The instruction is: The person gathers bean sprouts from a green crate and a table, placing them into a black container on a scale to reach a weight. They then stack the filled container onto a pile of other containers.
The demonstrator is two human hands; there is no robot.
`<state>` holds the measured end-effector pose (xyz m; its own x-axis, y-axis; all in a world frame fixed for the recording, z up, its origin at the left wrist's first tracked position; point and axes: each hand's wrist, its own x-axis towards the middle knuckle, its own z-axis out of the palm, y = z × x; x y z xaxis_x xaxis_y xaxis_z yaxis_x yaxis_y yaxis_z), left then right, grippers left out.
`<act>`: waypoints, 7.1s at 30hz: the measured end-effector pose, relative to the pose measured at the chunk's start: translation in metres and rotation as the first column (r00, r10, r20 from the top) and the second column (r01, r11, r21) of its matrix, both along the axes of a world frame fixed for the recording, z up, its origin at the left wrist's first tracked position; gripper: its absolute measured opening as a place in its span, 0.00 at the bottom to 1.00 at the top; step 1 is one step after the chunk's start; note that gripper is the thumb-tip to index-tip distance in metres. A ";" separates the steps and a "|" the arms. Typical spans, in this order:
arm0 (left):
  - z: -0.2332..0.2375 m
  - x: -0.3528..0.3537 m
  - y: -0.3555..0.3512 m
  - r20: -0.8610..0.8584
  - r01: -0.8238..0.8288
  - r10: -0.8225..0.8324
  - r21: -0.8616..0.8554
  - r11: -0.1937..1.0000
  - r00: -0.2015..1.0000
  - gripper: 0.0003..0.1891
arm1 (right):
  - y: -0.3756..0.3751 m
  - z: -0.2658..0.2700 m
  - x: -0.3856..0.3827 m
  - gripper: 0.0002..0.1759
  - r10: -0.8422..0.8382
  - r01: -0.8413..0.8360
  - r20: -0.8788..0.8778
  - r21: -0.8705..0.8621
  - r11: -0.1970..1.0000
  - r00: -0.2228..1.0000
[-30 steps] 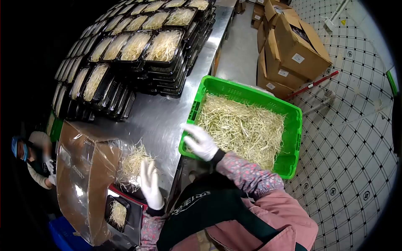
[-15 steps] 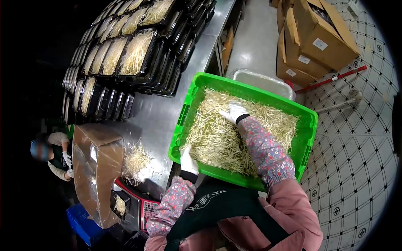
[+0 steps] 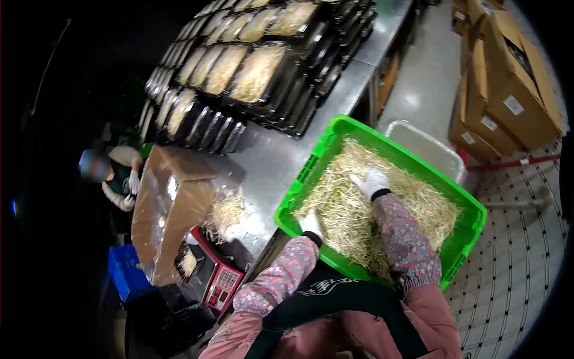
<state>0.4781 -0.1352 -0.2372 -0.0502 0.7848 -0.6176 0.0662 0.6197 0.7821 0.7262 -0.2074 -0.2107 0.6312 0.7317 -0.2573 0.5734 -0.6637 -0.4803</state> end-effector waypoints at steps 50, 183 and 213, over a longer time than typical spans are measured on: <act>0.093 0.108 0.048 -0.969 0.800 -0.248 0.161 -0.579 0.016 0.18 | -0.048 0.018 0.016 0.41 0.031 -0.034 -0.337 -0.003 0.999 0.941; 0.129 0.105 -0.010 -0.787 0.516 -0.234 -0.122 -0.848 -0.570 0.39 | -0.261 0.073 -0.106 0.20 -0.376 0.388 -0.106 0.125 0.913 0.920; 0.097 0.008 0.011 0.162 0.852 -0.954 0.431 0.299 0.253 0.29 | -0.118 0.093 -0.132 0.74 -0.284 0.337 -0.346 0.103 0.936 0.894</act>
